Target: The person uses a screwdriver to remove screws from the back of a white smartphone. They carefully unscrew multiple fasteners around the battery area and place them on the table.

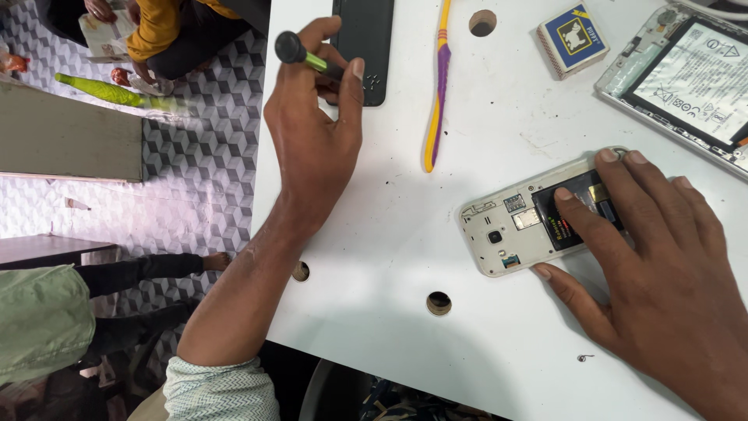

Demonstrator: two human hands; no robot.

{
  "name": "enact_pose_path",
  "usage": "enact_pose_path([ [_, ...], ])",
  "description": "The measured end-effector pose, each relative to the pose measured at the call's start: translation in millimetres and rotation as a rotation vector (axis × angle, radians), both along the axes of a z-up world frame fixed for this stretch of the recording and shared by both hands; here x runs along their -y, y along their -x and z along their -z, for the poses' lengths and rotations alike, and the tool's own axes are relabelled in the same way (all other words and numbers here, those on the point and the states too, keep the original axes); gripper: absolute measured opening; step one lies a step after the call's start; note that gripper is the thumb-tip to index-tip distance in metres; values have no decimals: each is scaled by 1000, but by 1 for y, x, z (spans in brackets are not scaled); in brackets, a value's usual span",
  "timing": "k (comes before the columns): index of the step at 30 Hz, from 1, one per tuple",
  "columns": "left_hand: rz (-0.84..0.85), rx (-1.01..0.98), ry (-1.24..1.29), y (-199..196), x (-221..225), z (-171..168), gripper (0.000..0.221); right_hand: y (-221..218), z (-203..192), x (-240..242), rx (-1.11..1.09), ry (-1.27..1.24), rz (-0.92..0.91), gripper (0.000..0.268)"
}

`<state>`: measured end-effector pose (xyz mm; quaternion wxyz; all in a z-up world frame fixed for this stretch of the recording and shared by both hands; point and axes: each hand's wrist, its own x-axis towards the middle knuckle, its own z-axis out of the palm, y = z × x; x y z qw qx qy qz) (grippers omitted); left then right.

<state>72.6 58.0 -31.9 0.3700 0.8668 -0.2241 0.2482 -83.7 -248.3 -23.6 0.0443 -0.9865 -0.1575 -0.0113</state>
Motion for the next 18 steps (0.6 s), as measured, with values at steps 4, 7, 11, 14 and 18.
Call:
enact_pose_path([
  [4, -1, -89, 21, -2, 1, 3, 28, 0, -4, -1, 29, -30, -9, 70],
  [7, 16, -120, 68, -3, 0, 2, 23, 1, -2, -2, 37, 34, 9, 70],
  [11, -28, -187, 88, -1, -1, -5, 22, 1, 11, -4, 103, -125, -38, 71],
  [14, -48, -270, 115, 1, -4, -10, 21, 0, 25, -3, 125, -227, -113, 69],
  [18, 45, -265, 176, 15, -14, -35, 18, 18, 16, -7, -61, -463, -107, 70],
])
